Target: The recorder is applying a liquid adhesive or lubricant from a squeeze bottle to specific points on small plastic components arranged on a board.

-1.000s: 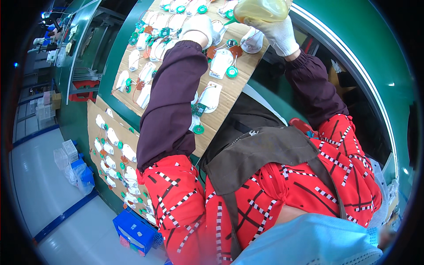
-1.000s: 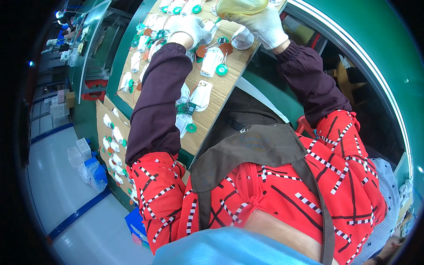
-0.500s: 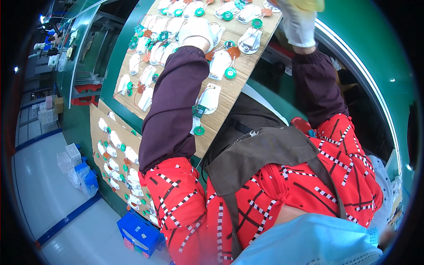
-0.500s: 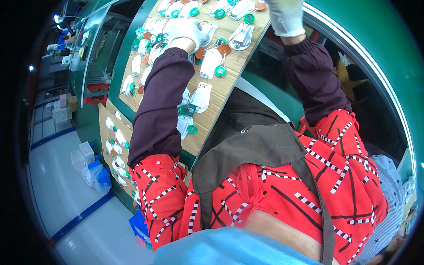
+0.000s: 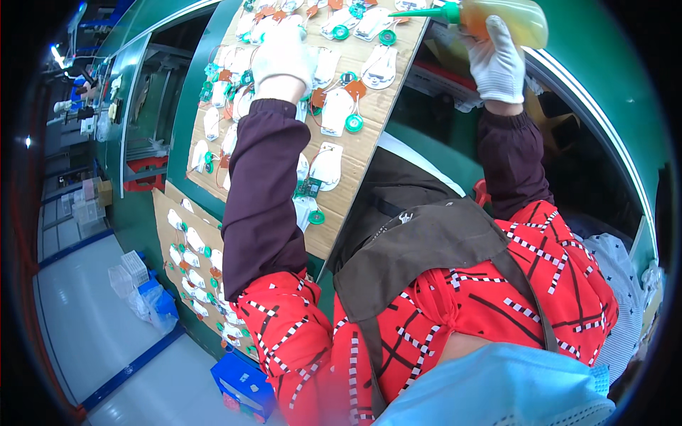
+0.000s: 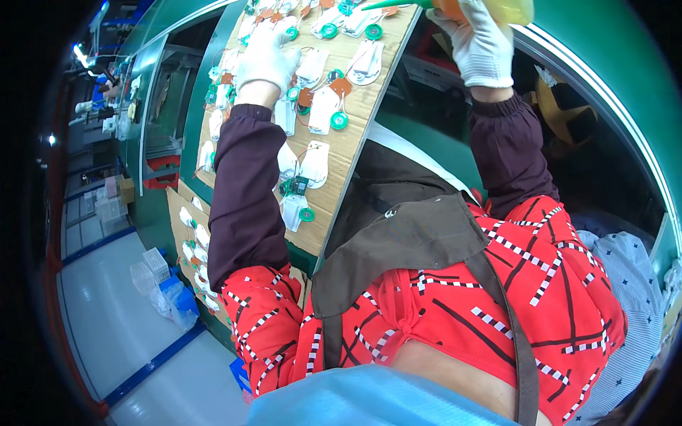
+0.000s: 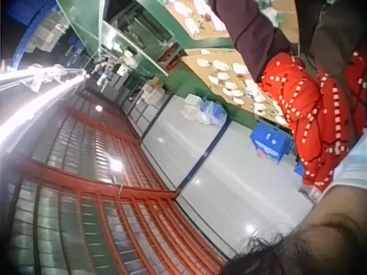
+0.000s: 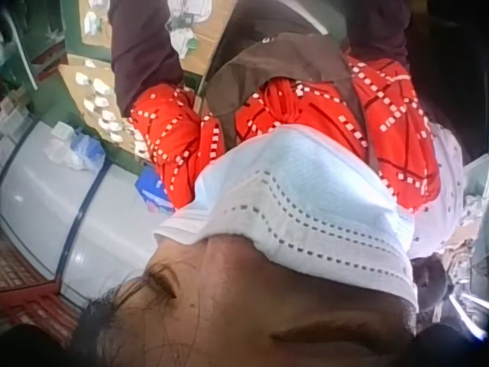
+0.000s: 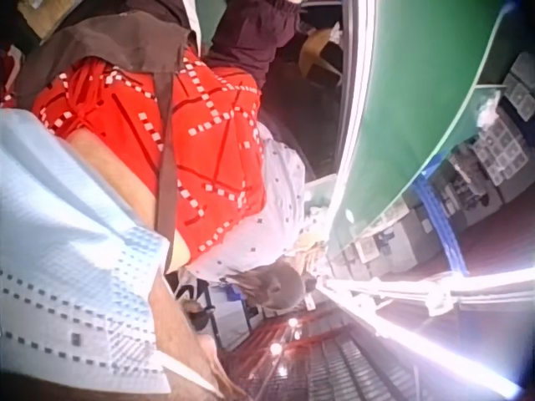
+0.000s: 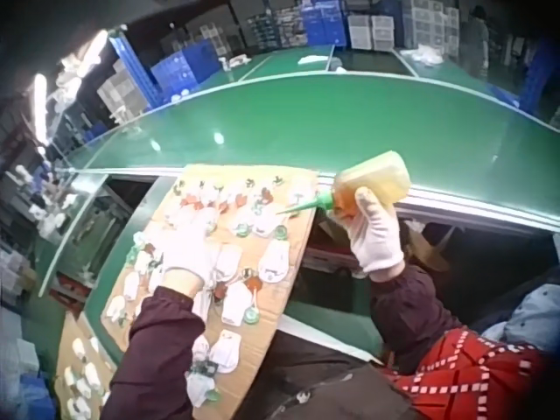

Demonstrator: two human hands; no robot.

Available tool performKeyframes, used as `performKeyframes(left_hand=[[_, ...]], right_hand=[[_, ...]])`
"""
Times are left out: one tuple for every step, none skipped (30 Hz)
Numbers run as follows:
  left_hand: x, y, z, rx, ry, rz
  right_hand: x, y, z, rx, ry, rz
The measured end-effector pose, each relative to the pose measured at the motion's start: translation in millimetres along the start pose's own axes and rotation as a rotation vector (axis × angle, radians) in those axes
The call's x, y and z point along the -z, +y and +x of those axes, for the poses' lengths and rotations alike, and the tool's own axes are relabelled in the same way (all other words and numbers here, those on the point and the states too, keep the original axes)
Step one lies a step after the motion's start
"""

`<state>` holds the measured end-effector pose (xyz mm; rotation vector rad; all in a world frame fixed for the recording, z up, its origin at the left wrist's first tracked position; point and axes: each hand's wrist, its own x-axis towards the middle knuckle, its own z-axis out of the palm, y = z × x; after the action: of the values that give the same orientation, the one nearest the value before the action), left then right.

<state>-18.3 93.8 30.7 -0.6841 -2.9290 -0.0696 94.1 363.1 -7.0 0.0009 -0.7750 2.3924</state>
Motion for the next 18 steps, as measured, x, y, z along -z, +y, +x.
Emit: performKeyframes(left_hand=[[-0.8,-0.3,-0.9,-0.04,0.039,-0.093],[-9.8,0.3,-2.1,-0.125,0.074,-0.101],[-5.1,19.9,-1.9,-0.144,0.072,-0.103],[-2.1,42.2,-4.9,-0.141,-0.048,-0.185],[1.8,56.2,-10.4,-0.117,-0.169,-0.252],[1.1,67.1,-10.8,-0.123,-0.168,-0.248],[0.1,76.3,-11.4,-0.066,-0.257,-0.17],[-2.9,81.3,-11.0,-0.008,-0.347,-0.093],[-5.2,83.2,-10.3,-0.012,-0.348,-0.09],[-7.5,84.0,-9.7,-0.001,-0.365,-0.046],[-9.5,84.2,-9.5,0.009,-0.383,-0.004],[-13.3,81.0,-9.2,0.007,-0.384,-0.002],[-17.3,75.0,-8.9,-0.023,-0.373,-0.021],[-17.8,65.9,-10.1,-0.04,-0.363,-0.034],[-13.2,64.4,-8.7,-0.045,-0.364,-0.032],[-8.6,62.5,-8.0,-0.089,-0.417,-0.095],[-2.8,59.3,-8.4,-0.128,-0.467,-0.155],[-2.0,53.9,-8.0,-0.127,-0.467,-0.151]], right_hand=[[-16.2,-0.7,-7.6,-0.048,-0.052,-0.118],[-19.9,7.8,-8.3,-0.066,-0.031,-0.051],[-6.4,11.3,-3.2,-0.126,-0.073,-0.011],[5.4,18.1,2.7,-0.174,-0.053,0.063],[6.2,29.6,3.7,-0.237,-0.042,0.15],[-0.3,35.1,2.5,-0.235,-0.008,0.128],[17.7,50.7,7.7,-0.3,-0.079,0.201],[16.7,61.4,5.7,-0.324,-0.03,0.239],[15.9,69.3,5.2,-0.349,0.018,0.278],[18.2,69.6,3.6,-0.372,0.164,0.242],[16.8,73.7,2.4,-0.371,0.188,0.195],[15.9,76.6,0.2,-0.397,0.18,0.233],[14.5,80.2,-2.9,-0.424,0.172,0.272],[3.0,86.0,-8.2,-0.435,0.168,0.281],[-6.3,87.5,-11.6,-0.452,0.223,0.263],[-10.9,88.4,-12.8,-0.47,0.278,0.245],[-12.1,89.5,-13.4,-0.47,0.277,0.25],[-13.0,91.3,-14.5,-0.463,0.241,0.324]])
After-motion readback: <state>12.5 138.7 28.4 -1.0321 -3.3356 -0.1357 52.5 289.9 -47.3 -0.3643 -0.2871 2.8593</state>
